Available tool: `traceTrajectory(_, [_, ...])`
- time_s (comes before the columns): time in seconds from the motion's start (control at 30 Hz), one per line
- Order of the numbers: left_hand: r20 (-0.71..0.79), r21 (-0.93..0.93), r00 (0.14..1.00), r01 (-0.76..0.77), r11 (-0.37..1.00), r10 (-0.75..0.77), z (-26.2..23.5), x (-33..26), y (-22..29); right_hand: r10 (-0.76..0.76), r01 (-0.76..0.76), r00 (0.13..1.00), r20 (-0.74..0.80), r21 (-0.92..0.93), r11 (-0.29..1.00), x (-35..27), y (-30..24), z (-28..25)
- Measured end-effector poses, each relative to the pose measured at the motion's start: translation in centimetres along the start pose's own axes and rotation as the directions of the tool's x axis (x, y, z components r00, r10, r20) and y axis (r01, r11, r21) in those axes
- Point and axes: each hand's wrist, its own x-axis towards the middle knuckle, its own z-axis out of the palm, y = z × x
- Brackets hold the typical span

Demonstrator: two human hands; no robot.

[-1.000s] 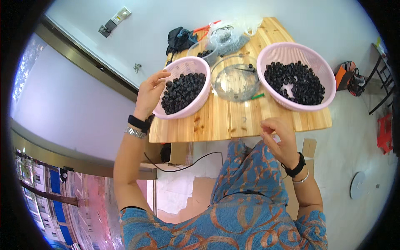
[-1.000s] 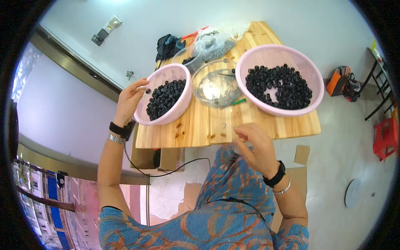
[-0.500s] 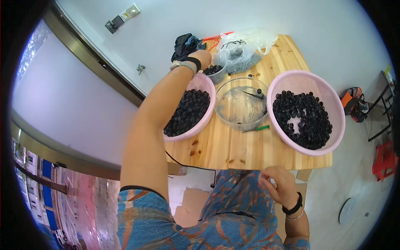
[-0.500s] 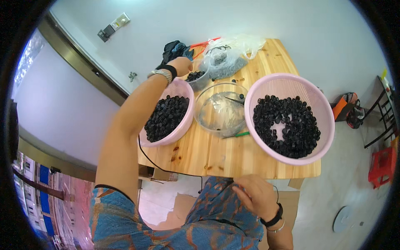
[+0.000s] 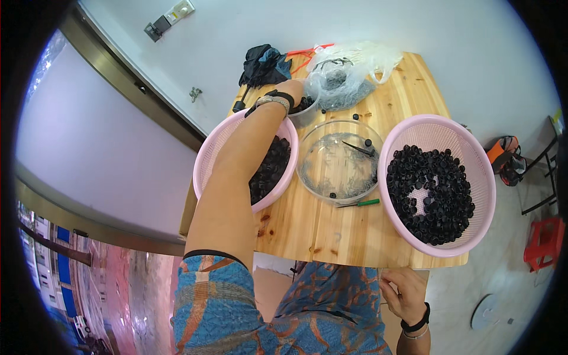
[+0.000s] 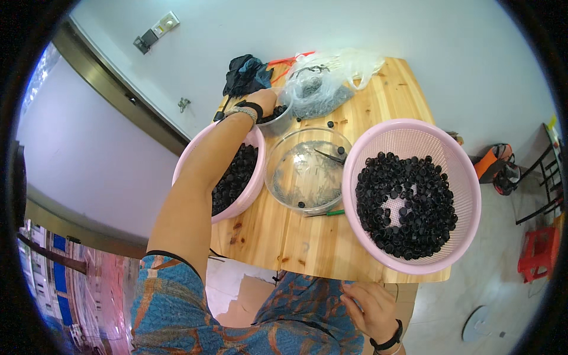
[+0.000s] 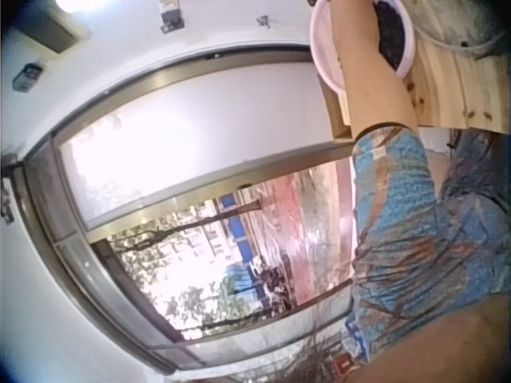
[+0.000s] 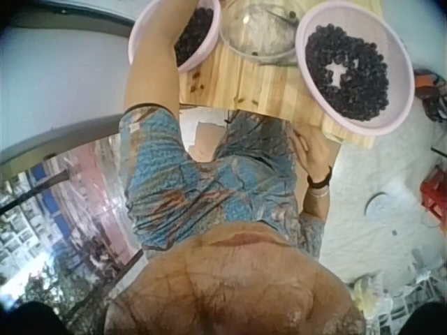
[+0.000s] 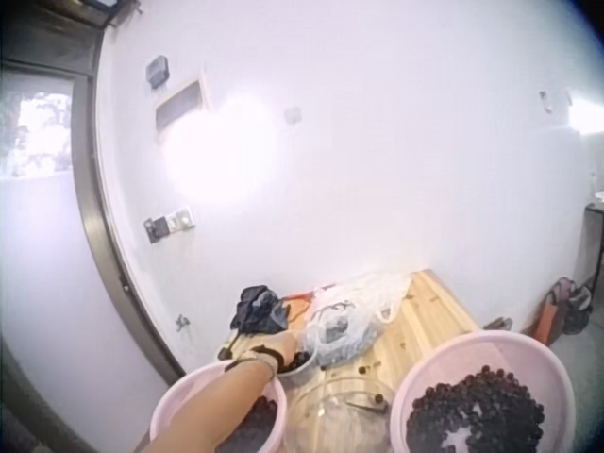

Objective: The recorder is inspecting and assembling small black plastic shoe components.

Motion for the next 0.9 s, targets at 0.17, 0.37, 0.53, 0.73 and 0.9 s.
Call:
traceTrajectory(0.17, [0.258,-0.401,0.966,0.082,0.913,0.026,-0.4,-0.1,-2.4,0.05,-0.05,0.998,0.043,0.008,0.999,0.5,-0.3,-0.1])
traceTrajectory(0.37, [0.303,-0.867,0.953,0.265,0.422,0.025,-1.2,-2.2,-1.8,0.07,-0.075,0.996,0.05,0.089,0.993,-0.1,0.4,1.0])
traceTrajectory(0.53, [0.288,-0.811,0.956,0.278,0.515,-0.063,-1.4,-1.5,-2.6,0.108,-0.114,0.992,0.064,0.106,0.988,0.0,-0.2,1.4])
traceTrajectory(0.73, [0.004,-0.365,0.987,0.148,0.919,-0.158,0.0,-0.3,-3.8,0.078,-0.086,0.995,0.068,0.12,0.989,-0.2,0.2,2.0])
traceTrajectory(0.9, [0.242,0.024,0.97,-0.039,0.999,0.032,0.0,-1.3,-0.8,0.075,-0.084,0.993,0.092,0.105,0.991,0.1,0.1,2.0])
